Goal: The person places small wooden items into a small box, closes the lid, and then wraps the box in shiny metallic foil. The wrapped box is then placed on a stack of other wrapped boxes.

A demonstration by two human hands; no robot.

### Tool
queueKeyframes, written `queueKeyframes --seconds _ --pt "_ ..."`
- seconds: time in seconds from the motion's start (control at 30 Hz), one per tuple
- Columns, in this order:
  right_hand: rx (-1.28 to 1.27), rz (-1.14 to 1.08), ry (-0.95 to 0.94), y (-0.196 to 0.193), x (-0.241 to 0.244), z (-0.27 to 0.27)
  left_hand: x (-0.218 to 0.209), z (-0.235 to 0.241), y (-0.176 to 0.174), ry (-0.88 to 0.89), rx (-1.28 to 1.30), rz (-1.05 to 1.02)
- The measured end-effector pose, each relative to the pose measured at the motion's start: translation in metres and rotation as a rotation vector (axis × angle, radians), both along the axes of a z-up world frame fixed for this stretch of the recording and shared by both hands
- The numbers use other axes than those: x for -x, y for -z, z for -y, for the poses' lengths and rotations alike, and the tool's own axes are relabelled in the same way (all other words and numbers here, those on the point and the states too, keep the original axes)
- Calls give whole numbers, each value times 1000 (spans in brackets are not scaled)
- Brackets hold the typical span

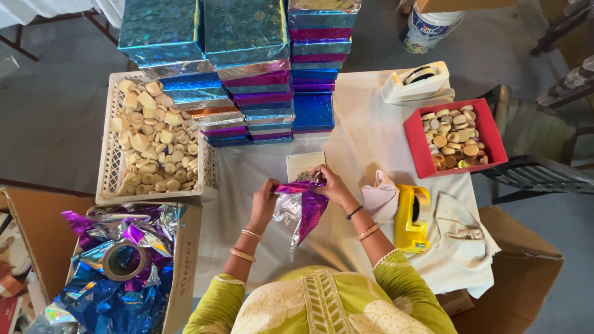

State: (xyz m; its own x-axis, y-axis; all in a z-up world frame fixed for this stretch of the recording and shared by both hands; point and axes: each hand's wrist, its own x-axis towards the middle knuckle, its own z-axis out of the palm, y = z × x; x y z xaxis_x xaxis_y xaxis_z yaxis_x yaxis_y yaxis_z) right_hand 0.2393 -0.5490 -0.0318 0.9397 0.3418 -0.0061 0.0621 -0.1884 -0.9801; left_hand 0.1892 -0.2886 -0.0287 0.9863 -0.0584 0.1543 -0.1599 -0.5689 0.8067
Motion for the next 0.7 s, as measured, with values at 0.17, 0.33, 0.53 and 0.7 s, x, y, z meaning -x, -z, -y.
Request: queueKeyframes --seconds 0.17,0.33,0.53,0.7 --pt "196 24 -21 -9 1 11 -9 -11 23 -106 267 -85" --pt "171 -51 -45 22 -8 29 -10 -21 27 -200 243 -213" --pt "208 -85 -105 65 -12 53 -2 -34 70 -173 335 -261" --pt "709 138 18 51 15 46 7 -25 122 -229 303 -400"
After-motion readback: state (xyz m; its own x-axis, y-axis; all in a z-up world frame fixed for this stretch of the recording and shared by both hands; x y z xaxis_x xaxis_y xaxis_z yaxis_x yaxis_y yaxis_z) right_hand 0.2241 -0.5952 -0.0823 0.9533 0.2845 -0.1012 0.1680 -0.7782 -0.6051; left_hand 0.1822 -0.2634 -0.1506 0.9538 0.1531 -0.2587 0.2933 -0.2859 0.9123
